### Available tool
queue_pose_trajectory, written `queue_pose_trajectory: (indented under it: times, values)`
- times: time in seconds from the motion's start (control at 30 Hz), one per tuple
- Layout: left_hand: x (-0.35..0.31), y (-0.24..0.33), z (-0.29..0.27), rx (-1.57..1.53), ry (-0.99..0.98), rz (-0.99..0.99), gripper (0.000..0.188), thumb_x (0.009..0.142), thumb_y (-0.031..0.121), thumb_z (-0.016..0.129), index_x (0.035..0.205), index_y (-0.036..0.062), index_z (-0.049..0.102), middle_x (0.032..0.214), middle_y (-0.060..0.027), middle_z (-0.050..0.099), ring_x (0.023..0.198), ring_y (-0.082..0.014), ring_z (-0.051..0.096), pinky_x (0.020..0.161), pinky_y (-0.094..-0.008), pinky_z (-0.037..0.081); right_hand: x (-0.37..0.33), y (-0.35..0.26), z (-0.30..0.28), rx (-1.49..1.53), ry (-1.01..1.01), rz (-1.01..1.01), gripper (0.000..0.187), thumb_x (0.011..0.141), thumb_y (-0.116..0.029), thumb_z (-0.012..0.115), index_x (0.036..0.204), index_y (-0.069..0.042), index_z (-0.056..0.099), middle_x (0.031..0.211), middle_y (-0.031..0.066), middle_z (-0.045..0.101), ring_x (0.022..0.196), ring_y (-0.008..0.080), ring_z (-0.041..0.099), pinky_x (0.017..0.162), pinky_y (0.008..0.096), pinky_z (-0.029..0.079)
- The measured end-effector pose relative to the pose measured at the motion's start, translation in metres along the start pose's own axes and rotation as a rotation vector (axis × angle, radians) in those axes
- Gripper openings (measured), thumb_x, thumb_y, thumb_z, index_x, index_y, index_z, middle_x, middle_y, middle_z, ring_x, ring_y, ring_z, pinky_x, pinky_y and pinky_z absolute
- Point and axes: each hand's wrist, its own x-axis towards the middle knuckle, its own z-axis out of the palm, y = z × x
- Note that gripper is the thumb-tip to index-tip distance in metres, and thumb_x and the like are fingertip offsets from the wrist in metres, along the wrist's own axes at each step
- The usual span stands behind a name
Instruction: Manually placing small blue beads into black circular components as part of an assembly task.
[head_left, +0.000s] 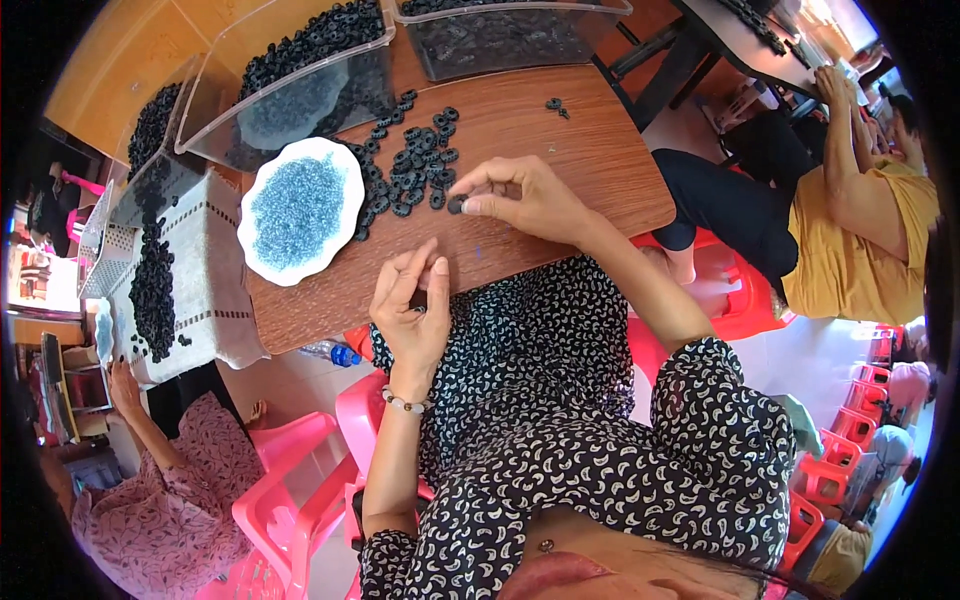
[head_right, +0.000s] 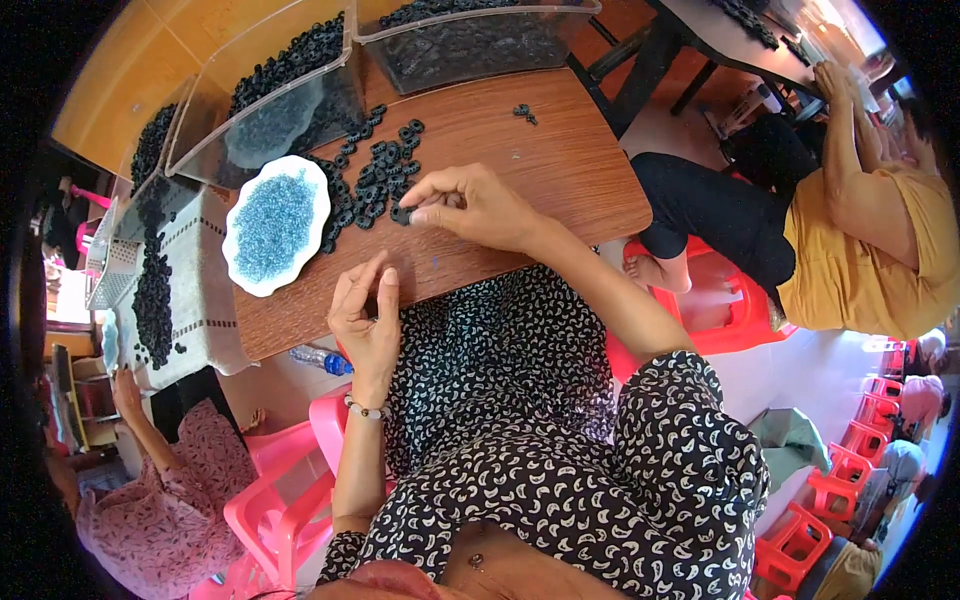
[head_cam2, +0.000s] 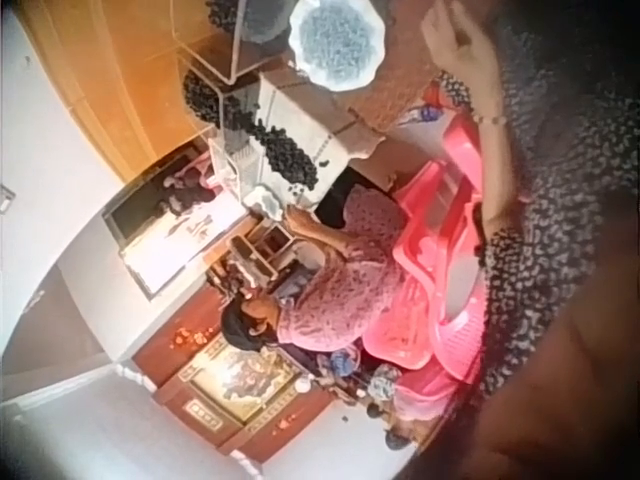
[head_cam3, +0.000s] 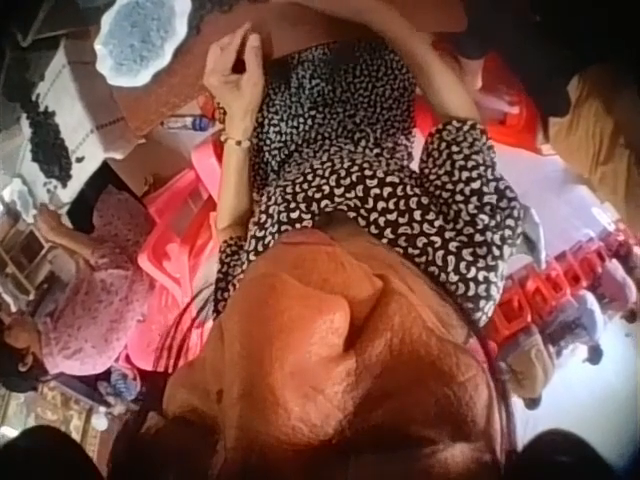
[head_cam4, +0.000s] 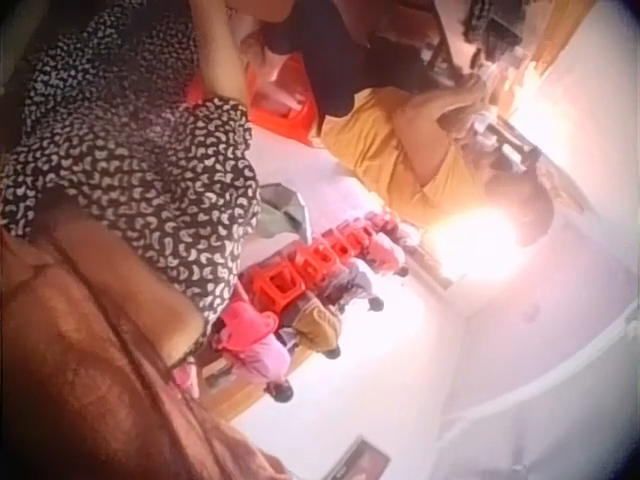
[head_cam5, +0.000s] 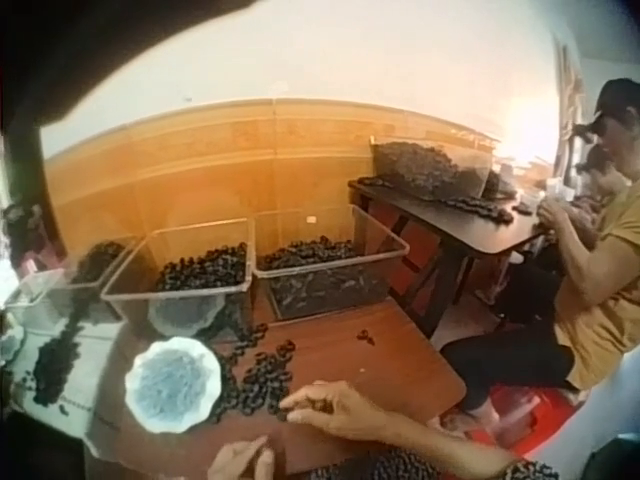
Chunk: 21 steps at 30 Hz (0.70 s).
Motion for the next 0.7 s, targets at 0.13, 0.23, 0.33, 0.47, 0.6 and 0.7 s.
queue_pose_trajectory:
  times: [0.13, 0.23, 0.33, 0.47, 0.6, 0.7]
  values:
    - [0.000, 0.009, 0.000, -0.052, -0.039, -0.060, 0.039, 0.086, 0.001, 0.076, 0.125, 0.0020, 0.070, 0.103, -0.0093, 0.070, 0.076, -0.0119, 0.065, 0.070, -0.0262, 0.054, -0.009, -0.024, 0.015, -0.363, -0.128, -0.147, 0.027, 0.087, -0.014, 0.077, 0.111, -0.003, 0.074, 0.084, 0.0047, 0.064, 0.078, 0.0124, 0.062, 0.069, 0.0249, 0.052]
    - [-0.002, 0.000, 0.000, -0.014, -0.057, 0.001, 0.039, 0.085, 0.001, 0.077, 0.124, 0.0015, 0.070, 0.103, -0.0112, 0.071, 0.076, -0.0131, 0.065, 0.070, -0.0268, 0.054, -0.014, -0.030, 0.027, -0.437, -0.157, -0.139, 0.026, 0.085, -0.010, 0.076, 0.108, -0.001, 0.070, 0.089, 0.0095, 0.064, 0.082, 0.0205, 0.067, 0.071, 0.0318, 0.056]
    - [-0.001, -0.002, -0.002, -0.030, -0.053, -0.012, 0.035, 0.086, 0.001, 0.076, 0.120, 0.0004, 0.071, 0.100, -0.0122, 0.071, 0.076, -0.0143, 0.065, 0.070, -0.0275, 0.055, -0.011, -0.037, 0.030, -0.450, -0.165, -0.136, 0.023, 0.086, -0.010, 0.075, 0.105, -0.001, 0.067, 0.094, 0.0111, 0.065, 0.084, 0.0221, 0.067, 0.072, 0.0325, 0.056]
    - [-0.003, -0.009, -0.005, -0.096, -0.078, -0.086, 0.032, 0.087, 0.002, 0.076, 0.118, -0.0007, 0.072, 0.097, -0.0113, 0.071, 0.077, -0.0146, 0.065, 0.070, -0.0264, 0.053, -0.005, -0.028, 0.030, -0.327, -0.175, -0.186, 0.018, 0.088, -0.016, 0.071, 0.099, -0.003, 0.066, 0.087, 0.0099, 0.069, 0.080, 0.0234, 0.065, 0.069, 0.0376, 0.051]
    - [-0.002, -0.011, -0.006, -0.142, -0.047, -0.102, 0.030, 0.088, 0.003, 0.074, 0.118, -0.0007, 0.072, 0.096, -0.0095, 0.070, 0.076, -0.0143, 0.064, 0.070, -0.0257, 0.052, 0.008, -0.034, 0.028, -0.376, -0.276, -0.229, 0.016, 0.091, -0.015, 0.070, 0.101, -0.003, 0.068, 0.089, 0.0098, 0.069, 0.080, 0.0219, 0.066, 0.070, 0.0339, 0.051]
    - [-0.003, -0.013, -0.005, -0.239, -0.013, -0.168, 0.029, 0.091, 0.004, 0.072, 0.119, 0.0000, 0.072, 0.092, -0.0072, 0.068, 0.076, -0.0130, 0.063, 0.070, -0.0258, 0.051, 0.024, -0.033, 0.029, -0.291, -0.291, -0.151, 0.017, 0.095, -0.017, 0.068, 0.103, -0.002, 0.069, 0.091, 0.0097, 0.072, 0.080, 0.0180, 0.067, 0.070, 0.0317, 0.051]
